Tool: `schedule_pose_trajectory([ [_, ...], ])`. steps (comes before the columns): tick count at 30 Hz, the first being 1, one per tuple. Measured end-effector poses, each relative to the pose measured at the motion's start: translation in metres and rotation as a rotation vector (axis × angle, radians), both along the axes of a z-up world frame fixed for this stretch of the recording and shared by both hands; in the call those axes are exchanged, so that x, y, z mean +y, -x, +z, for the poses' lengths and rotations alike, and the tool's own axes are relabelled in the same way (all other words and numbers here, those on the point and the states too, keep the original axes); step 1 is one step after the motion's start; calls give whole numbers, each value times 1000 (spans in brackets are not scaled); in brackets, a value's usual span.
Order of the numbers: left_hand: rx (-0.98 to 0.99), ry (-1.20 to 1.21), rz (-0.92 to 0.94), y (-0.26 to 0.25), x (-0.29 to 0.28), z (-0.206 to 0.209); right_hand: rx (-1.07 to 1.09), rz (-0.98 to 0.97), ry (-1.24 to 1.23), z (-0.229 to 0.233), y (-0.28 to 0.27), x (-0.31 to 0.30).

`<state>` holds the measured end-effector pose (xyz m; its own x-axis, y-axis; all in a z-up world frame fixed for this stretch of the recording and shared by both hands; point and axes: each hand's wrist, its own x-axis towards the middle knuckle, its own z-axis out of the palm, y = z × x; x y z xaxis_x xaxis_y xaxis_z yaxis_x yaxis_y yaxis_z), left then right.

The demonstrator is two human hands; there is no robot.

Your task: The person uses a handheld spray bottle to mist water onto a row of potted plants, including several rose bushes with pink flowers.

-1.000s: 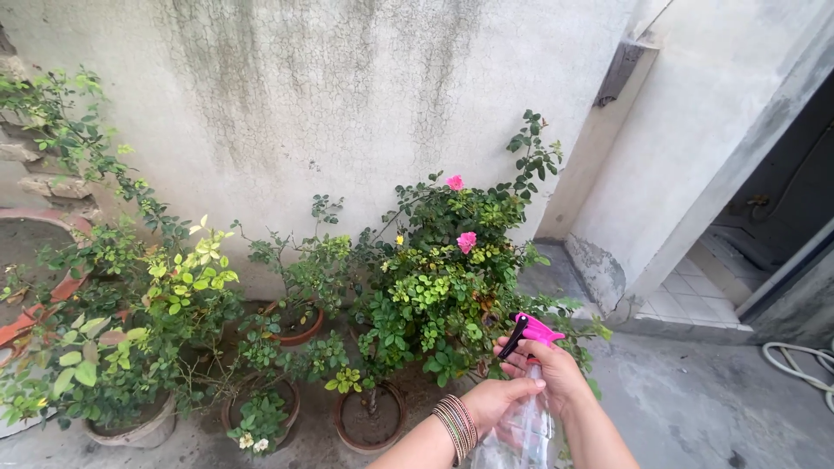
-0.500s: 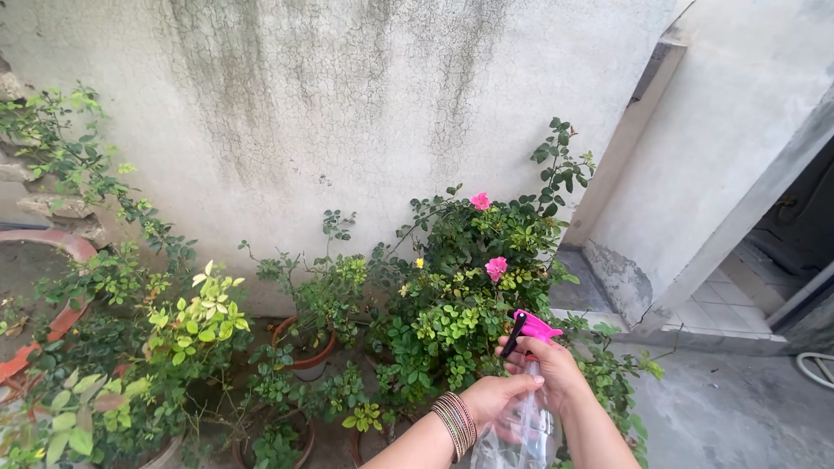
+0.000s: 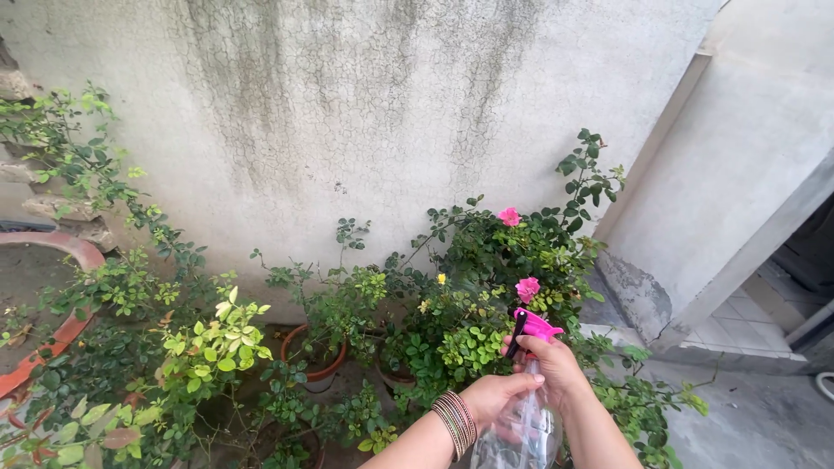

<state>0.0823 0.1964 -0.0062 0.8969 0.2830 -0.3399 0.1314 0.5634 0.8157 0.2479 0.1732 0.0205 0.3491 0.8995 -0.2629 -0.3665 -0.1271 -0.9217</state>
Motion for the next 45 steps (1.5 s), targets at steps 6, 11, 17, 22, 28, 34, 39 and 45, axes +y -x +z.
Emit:
schedule_pose_trajectory([
  [6,-22,-24,23,18,20,-4,35,27,-29,-6,15,20],
  [11,-66,15,30,25,27,-7,129,41,-12,27,48,21],
  [17,-66,44,43,29,34,-17,122,76,-26,9,42,36],
  [22,-96,61,21,23,31,-16,18,8,17,-3,27,36],
  [28,-45,22,-25,8,17,-1,38,-6,3,5,12,14],
  [34,-36,4,-77,-22,-2,-7,99,-113,-21,28,5,-26],
  [39,-47,29,-133,-41,-20,1,108,-147,-49,27,-16,-50],
  [45,-50,22,-130,-80,-48,-9,-30,-154,58,-5,-78,-70],
])
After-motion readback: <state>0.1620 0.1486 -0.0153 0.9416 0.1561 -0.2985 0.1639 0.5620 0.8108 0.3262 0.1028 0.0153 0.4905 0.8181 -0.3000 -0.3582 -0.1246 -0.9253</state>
